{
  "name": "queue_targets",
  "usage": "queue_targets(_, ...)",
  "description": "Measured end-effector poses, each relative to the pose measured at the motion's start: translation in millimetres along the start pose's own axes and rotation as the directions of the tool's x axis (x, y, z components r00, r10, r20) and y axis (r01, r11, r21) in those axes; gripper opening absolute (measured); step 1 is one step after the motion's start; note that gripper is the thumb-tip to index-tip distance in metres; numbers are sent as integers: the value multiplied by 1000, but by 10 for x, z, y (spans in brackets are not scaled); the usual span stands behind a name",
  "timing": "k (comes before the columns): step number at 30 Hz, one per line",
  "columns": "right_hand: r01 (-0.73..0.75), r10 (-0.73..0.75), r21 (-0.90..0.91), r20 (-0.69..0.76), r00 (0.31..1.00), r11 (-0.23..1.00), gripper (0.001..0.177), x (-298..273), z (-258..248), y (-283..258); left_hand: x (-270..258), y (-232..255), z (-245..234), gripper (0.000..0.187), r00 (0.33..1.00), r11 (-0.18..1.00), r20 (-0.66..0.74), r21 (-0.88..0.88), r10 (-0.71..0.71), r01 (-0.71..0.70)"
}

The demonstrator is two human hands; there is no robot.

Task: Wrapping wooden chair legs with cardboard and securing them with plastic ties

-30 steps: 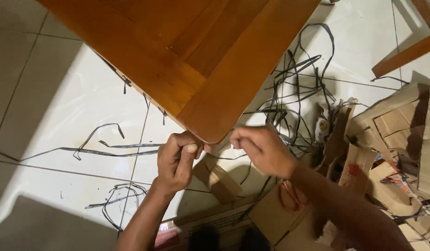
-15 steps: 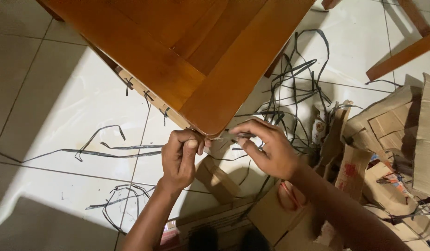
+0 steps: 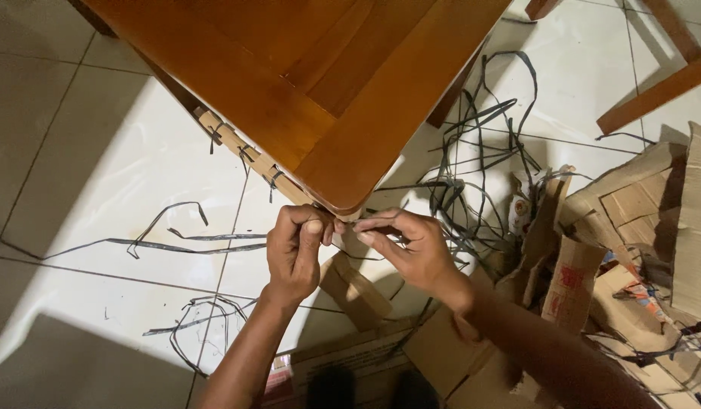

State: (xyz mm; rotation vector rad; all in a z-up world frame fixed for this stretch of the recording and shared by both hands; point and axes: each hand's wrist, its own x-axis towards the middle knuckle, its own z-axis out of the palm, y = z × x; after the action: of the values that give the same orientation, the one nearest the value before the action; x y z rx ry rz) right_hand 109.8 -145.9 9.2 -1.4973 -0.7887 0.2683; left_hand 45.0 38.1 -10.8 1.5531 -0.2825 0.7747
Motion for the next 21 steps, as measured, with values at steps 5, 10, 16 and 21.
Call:
queue_targets(5, -36, 35, 0, -235, 971, 999, 24, -6, 186, -54, -8, -4, -8, 24, 1000, 1000, 4, 0, 11, -11)
queue_targets(10, 5, -33, -107, -260, 965, 994, 14, 9, 197, -69, -8, -27, -12, 23, 1000, 1000, 2, 7, 16, -16)
queue_targets(16, 55, -116, -215, -283, 952, 975, 13, 74, 231, -114, 4, -5, 8, 24, 1000, 1000, -16, 7, 22, -22)
queue_targets(21, 91, -169, -277, -274, 947, 957, 6, 54, 236, 18, -22, -42, -7, 23, 1000, 1000, -16, -17, 23, -23)
